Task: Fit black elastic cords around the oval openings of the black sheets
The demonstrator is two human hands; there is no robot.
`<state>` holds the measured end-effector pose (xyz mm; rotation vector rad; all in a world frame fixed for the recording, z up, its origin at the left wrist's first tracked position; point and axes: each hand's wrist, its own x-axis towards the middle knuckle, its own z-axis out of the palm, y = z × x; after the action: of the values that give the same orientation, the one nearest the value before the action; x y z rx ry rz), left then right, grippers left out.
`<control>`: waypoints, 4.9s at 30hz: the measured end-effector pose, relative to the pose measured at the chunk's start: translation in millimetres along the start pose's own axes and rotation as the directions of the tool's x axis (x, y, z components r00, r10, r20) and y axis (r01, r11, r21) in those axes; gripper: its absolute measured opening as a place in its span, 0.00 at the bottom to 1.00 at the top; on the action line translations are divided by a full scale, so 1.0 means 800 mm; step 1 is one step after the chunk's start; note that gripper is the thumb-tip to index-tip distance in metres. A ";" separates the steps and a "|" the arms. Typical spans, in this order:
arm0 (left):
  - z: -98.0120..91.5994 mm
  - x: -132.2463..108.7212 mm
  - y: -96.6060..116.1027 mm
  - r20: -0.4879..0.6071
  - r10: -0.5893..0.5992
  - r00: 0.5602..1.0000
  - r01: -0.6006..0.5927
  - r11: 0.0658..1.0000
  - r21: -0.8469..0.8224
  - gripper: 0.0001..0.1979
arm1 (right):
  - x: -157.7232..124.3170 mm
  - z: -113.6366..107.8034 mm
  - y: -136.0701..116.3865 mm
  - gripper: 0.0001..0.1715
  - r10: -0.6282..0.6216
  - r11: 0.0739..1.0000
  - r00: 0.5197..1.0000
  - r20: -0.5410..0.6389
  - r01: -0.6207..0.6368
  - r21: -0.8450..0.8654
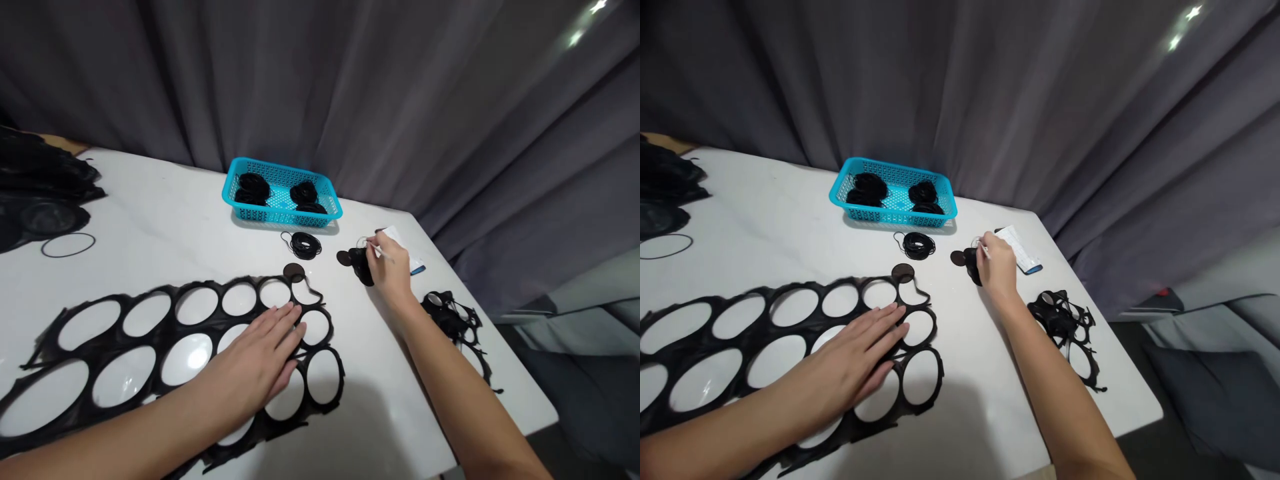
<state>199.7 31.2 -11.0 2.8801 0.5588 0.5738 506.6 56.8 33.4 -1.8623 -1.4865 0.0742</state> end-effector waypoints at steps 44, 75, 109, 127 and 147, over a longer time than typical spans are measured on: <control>-0.016 -0.031 0.027 0.150 -0.017 0.989 0.034 0.993 -0.112 0.26 | -0.028 -0.032 -0.016 0.08 -0.077 0.966 0.995 0.057 0.089 -0.244; -0.091 0.020 0.017 0.233 -0.188 0.954 0.298 0.527 -0.796 0.41 | -0.128 -0.025 -0.138 0.20 -0.191 0.368 0.618 0.762 -0.675 0.639; -0.041 -0.087 0.047 0.052 -0.205 0.977 0.205 0.979 0.007 0.25 | -0.153 0.025 -0.127 0.11 -0.137 0.858 0.782 0.609 -0.214 0.467; -0.048 -0.086 0.045 0.077 -0.206 0.976 0.206 0.979 0.007 0.22 | -0.029 0.029 -0.067 0.12 -0.126 0.992 0.975 0.180 0.119 0.053; -0.021 -0.047 0.015 0.078 -0.169 0.982 0.162 0.983 0.090 0.25 | -0.081 0.063 -0.112 0.12 -0.146 0.857 0.777 0.613 -0.209 0.470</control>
<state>164.8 7.2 -6.2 2.8805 0.8181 0.4093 388.0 31.0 22.9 -1.4570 -1.6363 1.1202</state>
